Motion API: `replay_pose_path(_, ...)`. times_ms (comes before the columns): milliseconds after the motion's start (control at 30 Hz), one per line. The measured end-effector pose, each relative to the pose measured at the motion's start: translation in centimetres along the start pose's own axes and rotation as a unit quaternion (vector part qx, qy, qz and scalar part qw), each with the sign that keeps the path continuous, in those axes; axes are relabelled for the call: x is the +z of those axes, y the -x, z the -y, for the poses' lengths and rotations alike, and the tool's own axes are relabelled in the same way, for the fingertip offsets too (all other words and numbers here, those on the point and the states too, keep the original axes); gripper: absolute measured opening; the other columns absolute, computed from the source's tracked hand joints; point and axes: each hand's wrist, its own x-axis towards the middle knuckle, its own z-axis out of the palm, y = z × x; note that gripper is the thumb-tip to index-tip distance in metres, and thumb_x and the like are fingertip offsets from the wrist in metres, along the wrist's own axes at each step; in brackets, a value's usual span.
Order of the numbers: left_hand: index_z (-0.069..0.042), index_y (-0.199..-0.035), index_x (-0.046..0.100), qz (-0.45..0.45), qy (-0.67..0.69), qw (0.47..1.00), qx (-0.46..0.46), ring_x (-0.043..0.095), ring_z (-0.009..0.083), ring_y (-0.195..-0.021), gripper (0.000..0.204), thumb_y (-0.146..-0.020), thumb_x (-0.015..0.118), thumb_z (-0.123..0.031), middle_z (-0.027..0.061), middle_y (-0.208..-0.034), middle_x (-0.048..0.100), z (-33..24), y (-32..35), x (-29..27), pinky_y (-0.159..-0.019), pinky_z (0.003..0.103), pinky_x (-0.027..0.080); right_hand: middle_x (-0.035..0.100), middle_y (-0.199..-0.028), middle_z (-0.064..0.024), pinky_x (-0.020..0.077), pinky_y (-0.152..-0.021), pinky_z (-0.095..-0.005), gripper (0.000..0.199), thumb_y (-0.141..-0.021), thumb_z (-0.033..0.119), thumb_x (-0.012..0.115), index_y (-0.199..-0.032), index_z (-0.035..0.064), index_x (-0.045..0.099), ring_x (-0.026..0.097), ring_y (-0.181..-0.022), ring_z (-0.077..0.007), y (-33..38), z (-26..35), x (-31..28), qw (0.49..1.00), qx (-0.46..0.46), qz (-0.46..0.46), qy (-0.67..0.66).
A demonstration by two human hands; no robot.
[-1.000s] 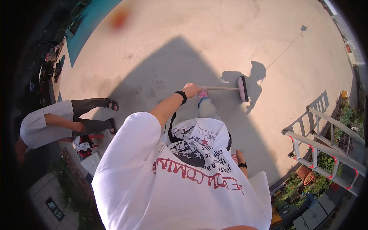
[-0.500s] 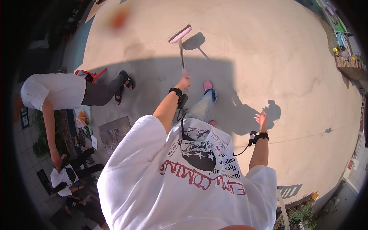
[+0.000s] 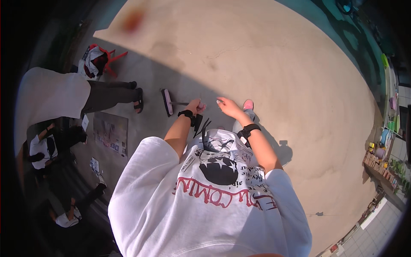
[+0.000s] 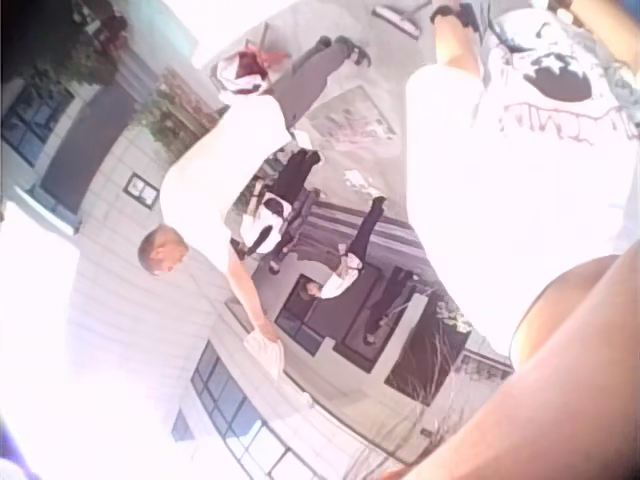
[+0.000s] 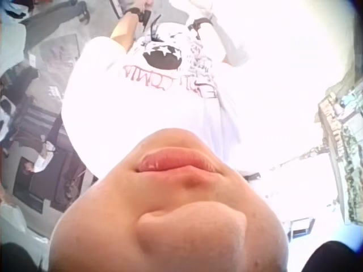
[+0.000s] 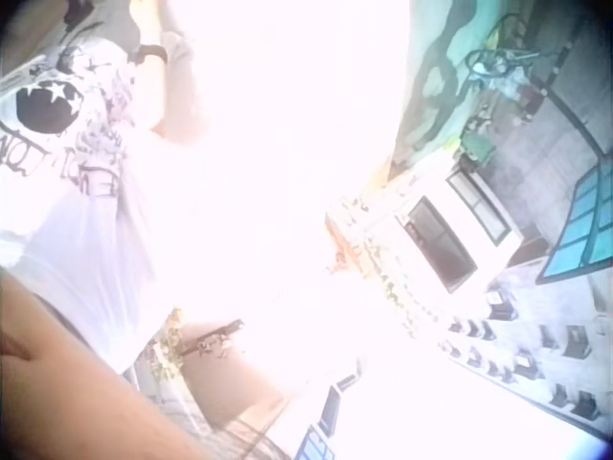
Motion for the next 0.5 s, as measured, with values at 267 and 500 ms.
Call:
replay_pose_path(267,-0.001,-0.075,0.044,0.046,0.192,0.979,0.043,0.054,0.0147,-0.058,0.026,-0.083,0.038,-0.025,0.0075,-0.068,0.054,-8.8,8.6,-7.2,-0.049,0.024,0.048,0.056,-0.077,-0.0123,0.0422,-0.066,-0.0293,0.048,-0.078,0.034,0.044,-0.117,0.0076,0.037,0.055,-0.071,-0.0205,-5.9,11.8,-3.8,0.962,-0.120,0.218,0.109)
replay_pose_path(500,-0.002,-0.082,0.049,0.168,0.353,0.919,0.057,0.057,0.0206,-0.065,0.020,-0.081,0.042,-0.021,0.0103,-0.076,0.056,-19.9,12.9,-5.0,-0.058,0.030,0.051,0.051,-0.066,-0.0041,0.0387,-0.041,-0.0228,0.055,-0.081,0.040,0.039,-0.125,0.0113,0.024,0.046,-0.047,-0.0092,-17.0,27.5,-7.4,0.900,-0.046,0.433,-0.017)
